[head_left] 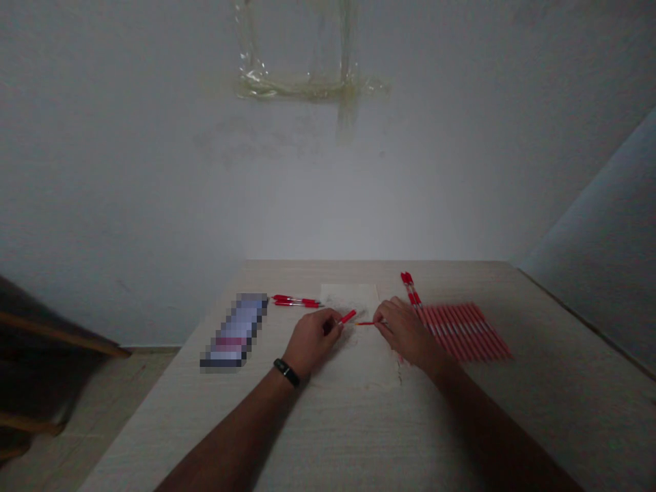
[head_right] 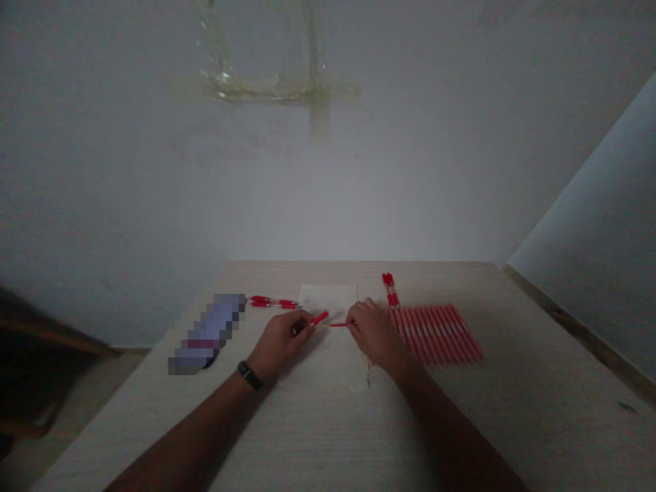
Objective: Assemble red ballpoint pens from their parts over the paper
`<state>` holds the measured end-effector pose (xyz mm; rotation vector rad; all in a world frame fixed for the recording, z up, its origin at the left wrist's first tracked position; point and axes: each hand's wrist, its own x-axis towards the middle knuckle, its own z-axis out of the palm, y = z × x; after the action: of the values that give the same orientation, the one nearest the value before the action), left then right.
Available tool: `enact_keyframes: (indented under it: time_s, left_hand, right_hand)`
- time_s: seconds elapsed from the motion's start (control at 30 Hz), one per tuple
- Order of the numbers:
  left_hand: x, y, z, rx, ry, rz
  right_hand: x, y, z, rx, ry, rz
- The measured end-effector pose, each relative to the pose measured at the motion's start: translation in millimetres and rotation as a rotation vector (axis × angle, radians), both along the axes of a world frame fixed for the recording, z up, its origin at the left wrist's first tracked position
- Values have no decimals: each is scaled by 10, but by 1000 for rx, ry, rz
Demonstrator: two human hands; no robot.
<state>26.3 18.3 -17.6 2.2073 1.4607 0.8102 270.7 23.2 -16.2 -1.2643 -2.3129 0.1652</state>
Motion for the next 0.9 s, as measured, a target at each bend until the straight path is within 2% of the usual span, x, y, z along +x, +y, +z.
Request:
enact_keyframes:
  time_s: [0.33, 0.7, 0.9]
  left_hand:
    - [-30, 23, -3, -21, -42, 70]
    - [-35, 18, -5, -5, -67, 87]
    - [-59, 29, -21, 24, -6, 66]
  right_hand:
    - [104, 94, 25, 113, 73, -51]
    - [135, 116, 21, 113, 74, -12]
    - [181, 121, 40, 142, 59, -5]
